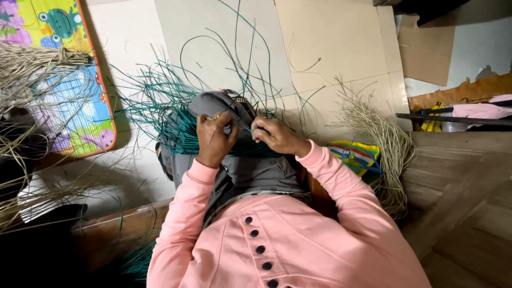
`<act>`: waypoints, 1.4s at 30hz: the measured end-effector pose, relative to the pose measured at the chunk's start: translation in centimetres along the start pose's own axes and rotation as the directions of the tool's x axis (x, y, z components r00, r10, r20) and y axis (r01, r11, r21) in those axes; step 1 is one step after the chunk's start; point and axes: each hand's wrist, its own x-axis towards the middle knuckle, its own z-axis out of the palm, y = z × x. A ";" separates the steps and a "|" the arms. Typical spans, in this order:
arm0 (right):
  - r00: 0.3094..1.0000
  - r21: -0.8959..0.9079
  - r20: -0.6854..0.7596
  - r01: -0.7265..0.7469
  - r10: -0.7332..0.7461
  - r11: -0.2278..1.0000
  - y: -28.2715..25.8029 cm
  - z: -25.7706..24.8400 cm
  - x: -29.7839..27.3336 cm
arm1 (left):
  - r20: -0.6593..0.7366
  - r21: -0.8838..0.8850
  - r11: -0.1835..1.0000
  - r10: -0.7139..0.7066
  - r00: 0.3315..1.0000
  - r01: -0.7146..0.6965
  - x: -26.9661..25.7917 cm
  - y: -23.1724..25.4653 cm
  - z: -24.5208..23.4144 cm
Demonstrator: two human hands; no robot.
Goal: Weaving green synthetic fibers into bundles of natural straw to create a handcrafted mat.
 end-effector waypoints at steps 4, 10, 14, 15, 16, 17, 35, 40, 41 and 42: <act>0.998 0.066 -0.009 0.070 -0.070 0.995 1.6 -0.3 -1.1 | 0.012 -0.009 1.000 -0.013 1.000 0.013 0.7 -1.1 0.3; 0.999 0.208 0.026 0.021 -0.027 0.978 0.1 -1.5 -0.9 | 0.028 0.035 0.997 -0.065 0.998 0.064 1.1 -3.0 0.4; 0.999 0.310 0.038 -0.021 0.009 0.951 0.3 -1.7 -1.4 | 0.019 0.022 0.993 -0.115 0.993 0.114 1.2 -4.3 0.0; 0.999 0.330 0.041 -0.036 0.023 0.943 0.2 -1.7 -1.4 | 0.009 0.029 0.990 -0.142 0.990 0.142 1.1 -4.7 -0.1; 0.999 0.331 0.042 -0.035 0.022 0.943 -0.3 -1.9 -1.4 | 0.009 0.030 0.989 -0.142 0.990 0.141 1.1 -5.3 -0.4; 0.999 0.364 0.044 -0.043 0.028 0.930 -0.9 -2.1 -1.4 | 0.011 0.028 0.987 -0.160 0.987 0.160 1.0 -5.9 -0.7; 0.948 0.761 -0.245 0.319 -0.205 0.565 0.7 -4.5 -4.6 | -0.054 0.211 0.853 -0.476 0.878 0.476 -0.9 -16.4 -4.7; 0.916 0.807 -0.358 0.402 -0.182 0.433 1.4 -7.1 -6.5 | -0.108 0.229 0.790 -0.560 0.821 0.569 -2.2 -19.3 -4.5; 0.908 0.800 -0.390 0.418 -0.156 0.431 1.1 -7.9 -6.8 | -0.115 0.245 0.777 -0.571 0.813 0.580 -2.6 -20.0 -4.5; 0.896 0.791 -0.423 0.436 -0.131 0.430 0.8 -8.7 -6.9 | -0.122 0.261 0.765 -0.579 0.806 0.589 -2.8 -20.8 -4.4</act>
